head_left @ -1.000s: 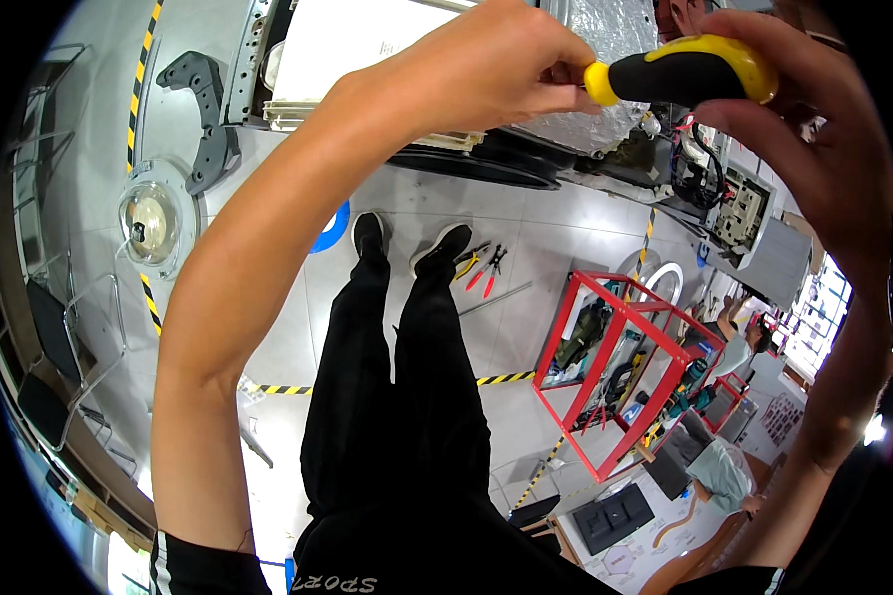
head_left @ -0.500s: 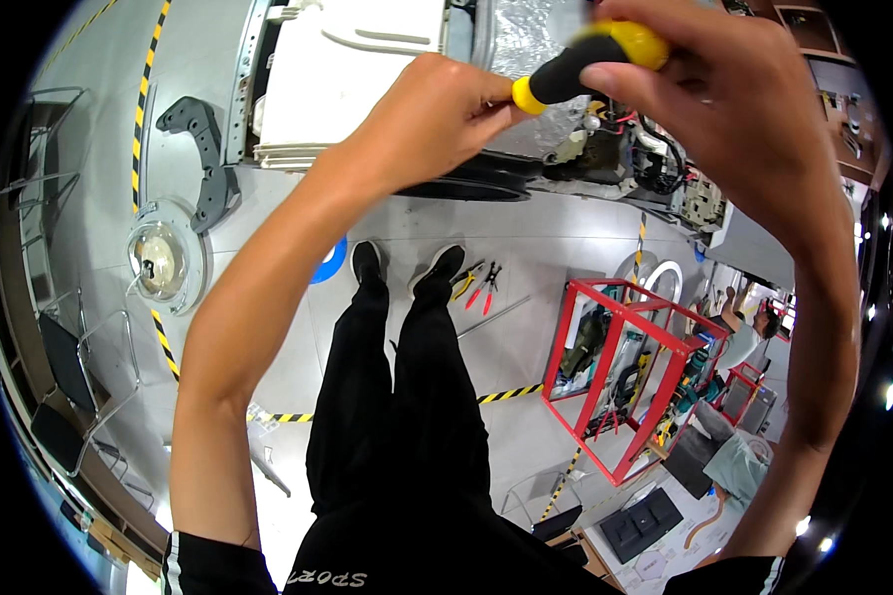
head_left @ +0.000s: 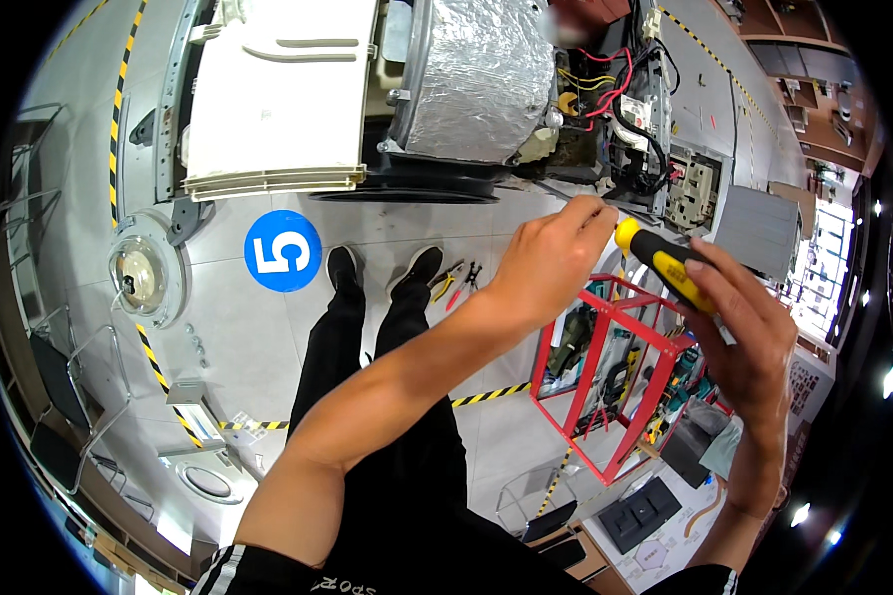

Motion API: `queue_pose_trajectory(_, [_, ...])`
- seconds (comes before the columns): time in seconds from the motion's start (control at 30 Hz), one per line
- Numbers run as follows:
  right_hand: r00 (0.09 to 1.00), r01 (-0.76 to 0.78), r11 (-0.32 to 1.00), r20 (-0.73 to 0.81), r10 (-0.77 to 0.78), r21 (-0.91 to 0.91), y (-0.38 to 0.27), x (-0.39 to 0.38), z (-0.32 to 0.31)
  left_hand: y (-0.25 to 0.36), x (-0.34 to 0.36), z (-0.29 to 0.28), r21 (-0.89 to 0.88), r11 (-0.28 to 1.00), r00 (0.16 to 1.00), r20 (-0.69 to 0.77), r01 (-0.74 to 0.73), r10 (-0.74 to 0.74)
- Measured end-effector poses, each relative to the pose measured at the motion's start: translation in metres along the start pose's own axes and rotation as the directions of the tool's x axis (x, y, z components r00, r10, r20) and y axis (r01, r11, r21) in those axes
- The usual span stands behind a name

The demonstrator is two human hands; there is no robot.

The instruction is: The person uses a screwdriver to loosen screws on a metal panel and a plastic assembly inside an appliance, then reaches in to move components by hand.

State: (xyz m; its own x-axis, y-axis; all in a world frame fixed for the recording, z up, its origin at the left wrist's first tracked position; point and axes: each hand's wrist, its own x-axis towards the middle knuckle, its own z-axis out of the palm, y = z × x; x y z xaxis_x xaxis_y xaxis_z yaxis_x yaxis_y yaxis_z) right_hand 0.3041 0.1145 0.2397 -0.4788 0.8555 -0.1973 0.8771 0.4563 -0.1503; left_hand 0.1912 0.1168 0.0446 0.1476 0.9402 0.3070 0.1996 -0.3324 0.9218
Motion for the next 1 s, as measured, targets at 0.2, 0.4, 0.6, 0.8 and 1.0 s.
queue_pose_trajectory(0.2, [0.999, -0.002, 0.999, -0.042, 0.0, -0.035, 0.02, -0.013, 0.016, -0.005, -0.002, 0.016, -0.006, 1.0, 0.995, -0.095, -0.001, 0.001])
queue_pose_trajectory(0.4, [0.993, 0.029, 0.999, -0.111, -0.033, -0.039, 0.025, -0.014, 0.018, -0.001, 0.005, 0.008, 0.035, 0.999, 0.995, -0.1, -0.018, 0.021])
queue_pose_trajectory(0.6, [0.993, 0.053, 0.999, -0.105, -0.054, -0.013, 0.03, -0.009, 0.019, -0.004, 0.008, 0.006, 0.023, 1.0, 0.995, -0.096, -0.012, 0.014])
queue_pose_trajectory(0.8, [0.993, 0.066, 0.998, -0.099, -0.066, 0.005, 0.03, -0.005, 0.019, -0.008, 0.007, 0.007, 0.001, 1.0, 0.994, -0.105, -0.025, 0.025])
queue_pose_trajectory(1.0, [0.99, 0.125, 0.992, -0.066, -0.127, -0.027, 0.03, 0.003, 0.016, -0.01, 0.007, 0.006, -0.009, 1.0, 0.994, -0.105, -0.009, 0.008])
